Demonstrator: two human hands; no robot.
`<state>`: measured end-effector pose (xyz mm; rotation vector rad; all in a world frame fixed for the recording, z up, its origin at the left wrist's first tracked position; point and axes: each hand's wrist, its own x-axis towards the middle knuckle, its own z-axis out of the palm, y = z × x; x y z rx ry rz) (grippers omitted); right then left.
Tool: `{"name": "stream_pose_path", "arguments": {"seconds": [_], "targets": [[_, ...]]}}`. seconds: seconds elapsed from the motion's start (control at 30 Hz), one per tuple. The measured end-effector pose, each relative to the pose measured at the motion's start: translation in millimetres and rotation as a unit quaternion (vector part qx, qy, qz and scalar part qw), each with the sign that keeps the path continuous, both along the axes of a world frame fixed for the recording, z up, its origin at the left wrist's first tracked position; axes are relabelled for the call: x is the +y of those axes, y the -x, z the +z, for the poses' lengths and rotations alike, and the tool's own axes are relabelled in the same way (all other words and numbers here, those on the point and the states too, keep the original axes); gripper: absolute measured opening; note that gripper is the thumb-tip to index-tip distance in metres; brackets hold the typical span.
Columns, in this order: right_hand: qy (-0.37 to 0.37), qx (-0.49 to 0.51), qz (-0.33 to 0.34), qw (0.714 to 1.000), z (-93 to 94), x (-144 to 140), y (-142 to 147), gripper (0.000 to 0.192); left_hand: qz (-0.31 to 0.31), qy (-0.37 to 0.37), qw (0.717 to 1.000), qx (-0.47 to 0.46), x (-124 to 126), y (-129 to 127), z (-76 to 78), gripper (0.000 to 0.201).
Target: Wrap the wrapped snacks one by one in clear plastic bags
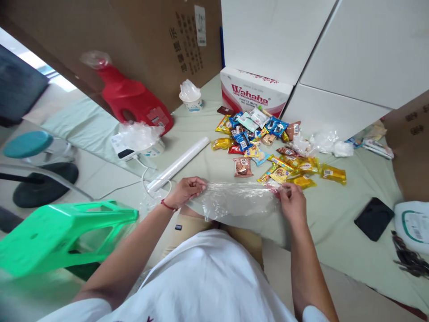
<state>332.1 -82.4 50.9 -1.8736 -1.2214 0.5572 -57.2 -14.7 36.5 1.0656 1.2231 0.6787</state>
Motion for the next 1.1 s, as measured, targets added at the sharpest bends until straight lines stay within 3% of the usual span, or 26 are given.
{"name": "stream_pose_path", "arguments": {"seconds": [0.07, 0.2, 0.27, 0.33, 0.43, 0.47, 0.53, 0.57, 0.63, 0.7, 0.8, 0.87, 0.93, 1.03, 1.1], "targets": [[-0.077, -0.096, 0.002, 0.992, 11.7, -1, 15, 0.028, 0.007, -0.035, 0.999, 0.008, -7, -7, 6.7, 0.040], [-0.163, -0.117, 0.170, 0.965, 33.8, -8, 64, 0.020, -0.037, -0.083, 0.996, 0.022, -27, -19, 27.7, 0.035], [-0.178, -0.131, 0.205, 0.954, 36.2, -9, 82, 0.022, -0.057, -0.098, 0.993, 0.033, -34, -23, 37.3, 0.033], [-0.183, -0.136, 0.164, 0.960, 33.4, -8, 91, 0.025, -0.059, -0.121, 0.990, 0.049, -39, -26, 44.0, 0.030], [-0.174, -0.084, 0.040, 0.980, 27.3, -12, 94, 0.028, -0.035, -0.167, 0.982, 0.085, -45, -31, 49.1, 0.026], [-0.155, -0.036, 0.019, 0.987, 26.1, -15, 95, 0.030, -0.027, -0.187, 0.977, 0.100, -48, -33, 50.1, 0.024], [-0.062, 0.116, 0.043, 0.990, 25.3, -22, 103, 0.037, -0.018, -0.243, 0.962, 0.125, -56, -40, 52.1, 0.021], [0.003, 0.208, 0.077, 0.975, 25.3, -26, 110, 0.042, -0.024, -0.276, 0.952, 0.133, -61, -45, 53.2, 0.021], [0.110, 0.360, 0.138, 0.916, 24.9, -30, 125, 0.051, -0.057, -0.335, 0.931, 0.135, -72, -56, 55.7, 0.023], [0.152, 0.433, 0.160, 0.874, 23.3, -31, 137, 0.053, -0.102, -0.365, 0.918, 0.121, -80, -65, 57.3, 0.023], [0.152, 0.462, 0.153, 0.860, 19.4, -28, 144, 0.051, -0.118, -0.317, 0.937, 0.087, -84, -70, 55.2, 0.016], [0.153, 0.478, 0.141, 0.853, 17.2, -26, 141, 0.050, -0.092, -0.229, 0.968, 0.039, -81, -67, 50.6, 0.017], [0.161, 0.497, 0.135, 0.842, 15.6, -25, 136, 0.051, -0.052, -0.133, 0.989, -0.031, -75, -62, 44.9, 0.031], [0.164, 0.505, 0.131, 0.838, 13.4, -24, 130, 0.051, 0.015, -0.040, 0.994, -0.103, -66, -55, 37.2, 0.046], [0.156, 0.497, 0.129, 0.844, 11.6, -25, 129, 0.051, 0.059, -0.044, 0.994, -0.086, -63, -54, 34.1, 0.048]]}}
